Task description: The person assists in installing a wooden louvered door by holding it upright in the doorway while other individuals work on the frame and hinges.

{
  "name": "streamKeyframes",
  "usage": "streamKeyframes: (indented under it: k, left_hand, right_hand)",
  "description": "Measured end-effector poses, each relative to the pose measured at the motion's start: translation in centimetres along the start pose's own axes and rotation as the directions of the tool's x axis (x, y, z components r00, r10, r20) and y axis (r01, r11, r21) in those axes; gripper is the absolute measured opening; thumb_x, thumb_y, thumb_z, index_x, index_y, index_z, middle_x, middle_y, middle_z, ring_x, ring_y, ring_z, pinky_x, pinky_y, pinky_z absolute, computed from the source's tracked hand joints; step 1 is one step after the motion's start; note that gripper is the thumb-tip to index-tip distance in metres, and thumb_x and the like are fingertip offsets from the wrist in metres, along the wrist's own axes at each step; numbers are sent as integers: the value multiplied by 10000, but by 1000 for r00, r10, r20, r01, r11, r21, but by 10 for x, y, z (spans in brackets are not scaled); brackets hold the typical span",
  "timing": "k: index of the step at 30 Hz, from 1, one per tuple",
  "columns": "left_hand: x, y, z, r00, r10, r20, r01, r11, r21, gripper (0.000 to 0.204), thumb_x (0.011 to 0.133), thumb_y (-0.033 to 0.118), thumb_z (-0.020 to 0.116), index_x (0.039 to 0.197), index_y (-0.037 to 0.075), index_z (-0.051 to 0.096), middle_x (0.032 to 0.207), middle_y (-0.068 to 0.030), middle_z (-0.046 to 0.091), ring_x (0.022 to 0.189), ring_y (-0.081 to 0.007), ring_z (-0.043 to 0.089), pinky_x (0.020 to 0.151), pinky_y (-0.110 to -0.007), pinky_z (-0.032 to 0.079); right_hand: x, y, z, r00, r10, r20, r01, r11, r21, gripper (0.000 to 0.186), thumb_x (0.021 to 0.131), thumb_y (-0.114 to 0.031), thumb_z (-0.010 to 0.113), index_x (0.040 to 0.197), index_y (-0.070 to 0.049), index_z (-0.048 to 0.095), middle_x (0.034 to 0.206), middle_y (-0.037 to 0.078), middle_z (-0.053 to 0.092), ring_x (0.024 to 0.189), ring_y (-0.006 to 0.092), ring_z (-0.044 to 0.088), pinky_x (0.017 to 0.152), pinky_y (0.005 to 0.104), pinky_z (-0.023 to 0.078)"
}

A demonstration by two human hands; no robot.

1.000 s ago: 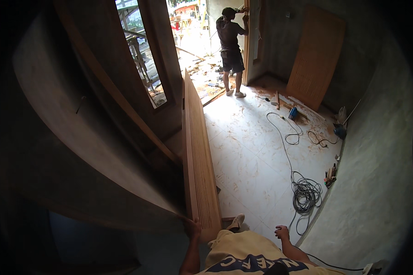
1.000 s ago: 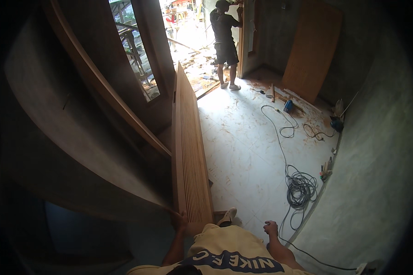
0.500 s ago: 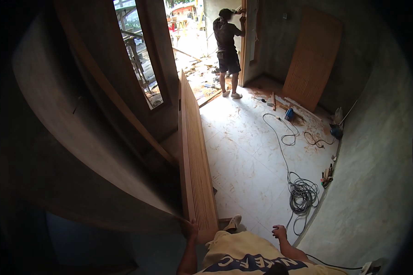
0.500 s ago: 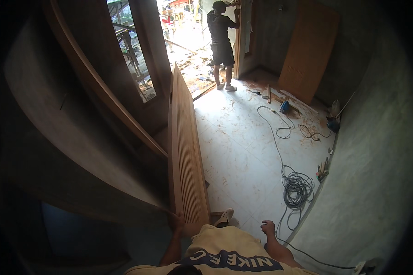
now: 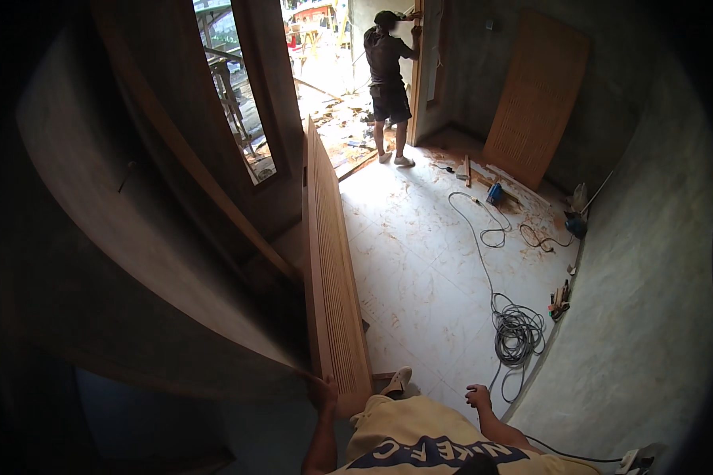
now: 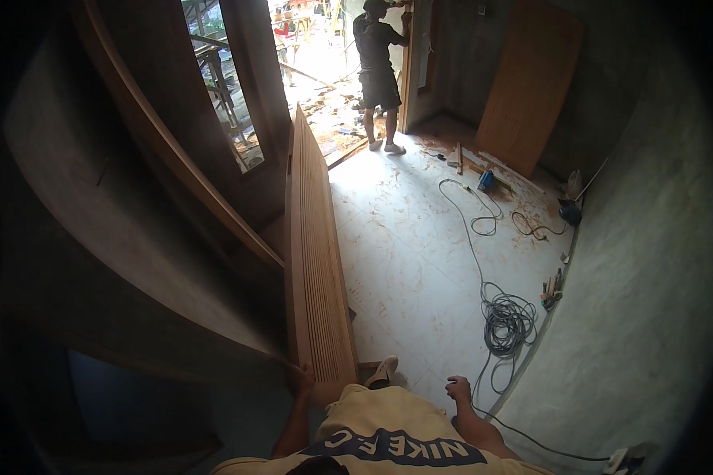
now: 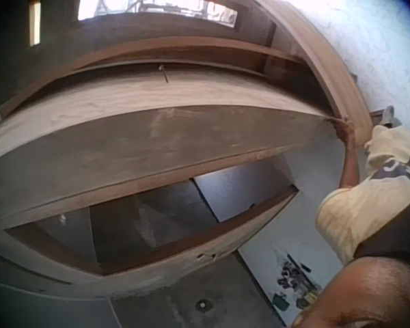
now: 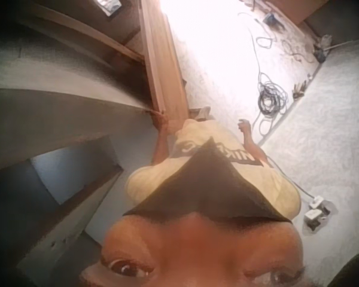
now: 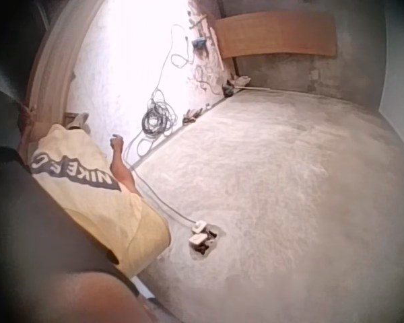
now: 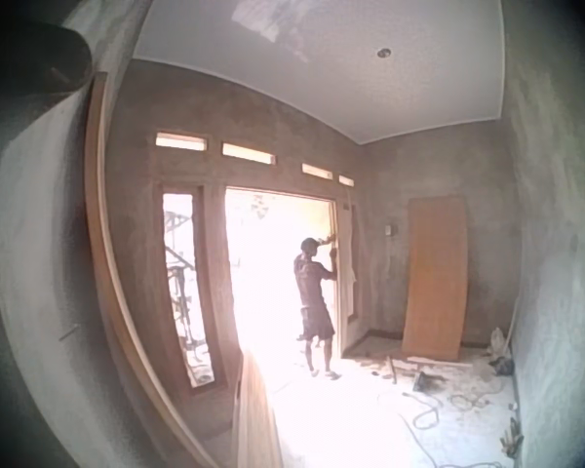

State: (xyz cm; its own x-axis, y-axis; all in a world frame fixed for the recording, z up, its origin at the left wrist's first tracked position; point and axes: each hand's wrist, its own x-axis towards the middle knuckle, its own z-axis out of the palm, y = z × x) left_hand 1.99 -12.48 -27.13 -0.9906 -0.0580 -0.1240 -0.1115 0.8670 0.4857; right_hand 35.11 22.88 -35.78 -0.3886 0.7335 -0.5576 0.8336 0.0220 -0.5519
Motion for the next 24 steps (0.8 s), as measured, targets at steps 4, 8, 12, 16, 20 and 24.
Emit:
streamKeyframes:
  k: [4,8,12,16,20,24]
  left_hand:
    - [-1,9,-9,998,-48,48,49,999,-21,886,818,289,664,1392,-139,143,1201,-308,527,1024,-407,593,882,-446,480]
    - [2,0,2,997,-51,62,50,999,15,884,822,291,660,1392,-141,139,1185,-304,536,1023,-405,595,875,-439,485]
    - [6,-12,16,998,-42,49,42,999,4,914,821,286,662,1404,-136,98,1167,-300,549,1011,-400,604,863,-431,494]
    - [4,-10,15,998,19,-64,-17,1000,23,833,822,303,652,1375,-134,207,1030,-275,622,904,-389,646,798,-438,518]
    - [5,-7,11,1000,-17,3,17,999,42,838,818,313,653,1370,-137,213,1029,-291,614,912,-397,641,796,-445,515]
    - [4,-9,14,999,-6,-31,8,999,54,921,818,285,660,1412,-110,78,1122,-293,573,982,-398,616,847,-440,500]
  right_hand:
    - [-2,0,3,1000,-7,-12,7,1000,22,361,728,-29,630,1088,-28,655,795,135,688,564,183,654,463,309,511]
    - [-2,5,2,1000,0,-24,1,999,40,359,720,-28,635,1078,-24,659,796,133,687,563,184,651,461,312,510]
    - [-8,-1,1,1000,0,-20,1,1000,17,371,717,-26,642,1088,-25,654,793,126,686,563,183,651,452,307,505]
    - [-9,1,-1,1000,15,-18,-15,999,29,375,717,-25,647,1092,-26,652,796,126,687,570,180,654,451,305,505]
    - [-4,8,0,999,6,-33,-6,1000,12,369,721,-27,643,1090,-23,651,800,129,689,582,182,661,454,305,508]
    - [-6,3,-2,1000,21,-13,-20,999,45,369,726,-30,636,1095,-21,648,805,129,690,586,184,665,457,304,510]
